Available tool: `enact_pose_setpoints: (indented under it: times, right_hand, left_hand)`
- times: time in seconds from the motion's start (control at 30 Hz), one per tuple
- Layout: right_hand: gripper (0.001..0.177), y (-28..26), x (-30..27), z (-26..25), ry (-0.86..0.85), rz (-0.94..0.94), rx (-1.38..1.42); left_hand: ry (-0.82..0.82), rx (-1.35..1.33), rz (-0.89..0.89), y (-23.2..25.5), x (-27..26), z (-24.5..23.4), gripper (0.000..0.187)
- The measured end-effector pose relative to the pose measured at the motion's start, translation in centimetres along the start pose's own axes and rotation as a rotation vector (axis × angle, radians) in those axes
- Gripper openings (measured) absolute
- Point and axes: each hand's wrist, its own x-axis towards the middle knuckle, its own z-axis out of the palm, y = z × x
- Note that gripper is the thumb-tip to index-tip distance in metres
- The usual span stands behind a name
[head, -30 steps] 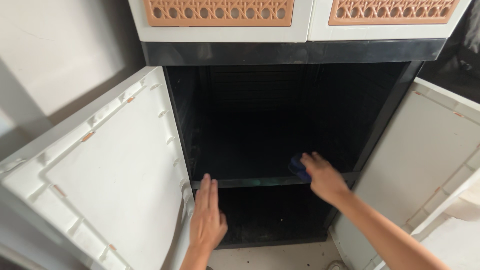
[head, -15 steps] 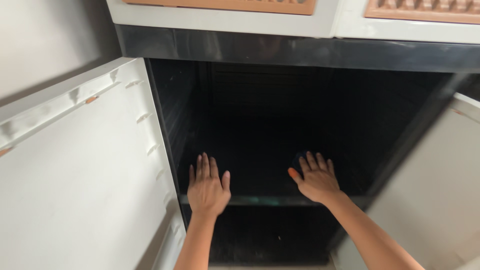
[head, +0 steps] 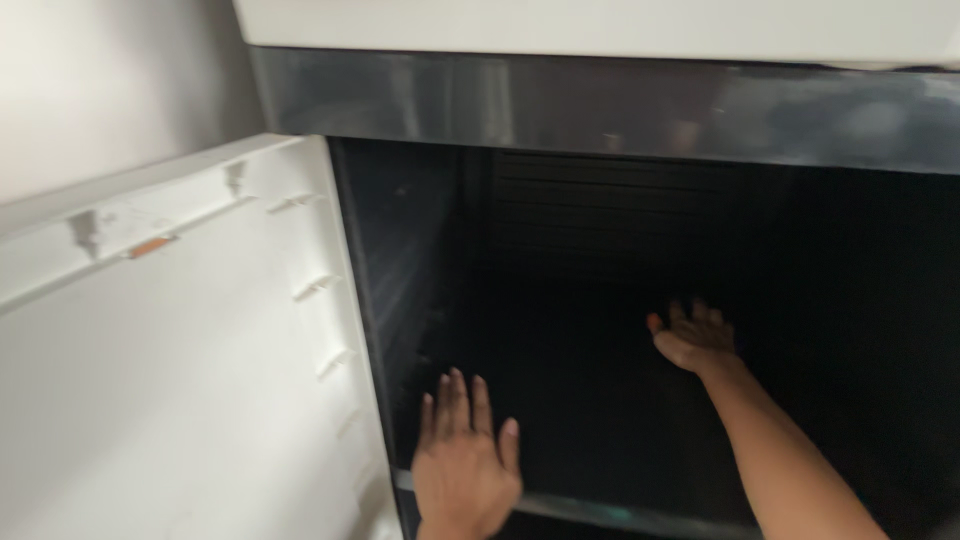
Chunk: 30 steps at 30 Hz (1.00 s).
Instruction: The person retrieves a blue cloth from a bag and wipes the interior surfaces and door of a white cabinet. The person then places the cloth on the floor among several pairs of shoes.
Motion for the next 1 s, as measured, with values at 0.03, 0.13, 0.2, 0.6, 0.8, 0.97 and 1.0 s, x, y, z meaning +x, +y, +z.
enact_pose_setpoints:
  times: [0.03,0.13,0.2,0.6,0.8,0.97,1.0]
  right_hand:
    - [0.068,-1.1,0.6,0.1,0.018,-0.025,0.010]
    - [0.066,-6.5,2.1,0.6,0.010,-0.095,0.003]
    - [0.065,-10.4,2.6,1.2,0.014,-0.204,0.076]
    - [0.057,-26.5,5.2,5.0,0.105,-0.610,0.189]
    - [0.053,-26.9,0.9,5.3,0.141,-0.773,0.265]
    - [0.064,-23.7,-7.7,2.9,-0.009,-0.639,0.320]
    - [0.066,-22.9,-9.8,2.5,0.003,-0.680,0.312]
  left_hand:
    - [0.008,-0.012,0.000,0.0,0.1,0.1,0.068]
    - [-0.057,-0.029,-0.034,-0.5,0.4,0.6,0.066]
    - [-0.018,-0.040,-0.021,-0.8,0.3,1.4,0.066]
    - [0.119,-0.065,0.120,-3.3,0.9,6.5,0.076]
    - [0.100,-0.122,0.059,-2.0,-0.2,2.4,0.081]
    - [0.094,-0.206,0.065,-1.0,-0.9,-1.7,0.080]
    - [0.122,-0.226,0.082,-0.8,-1.1,-2.5,0.079]
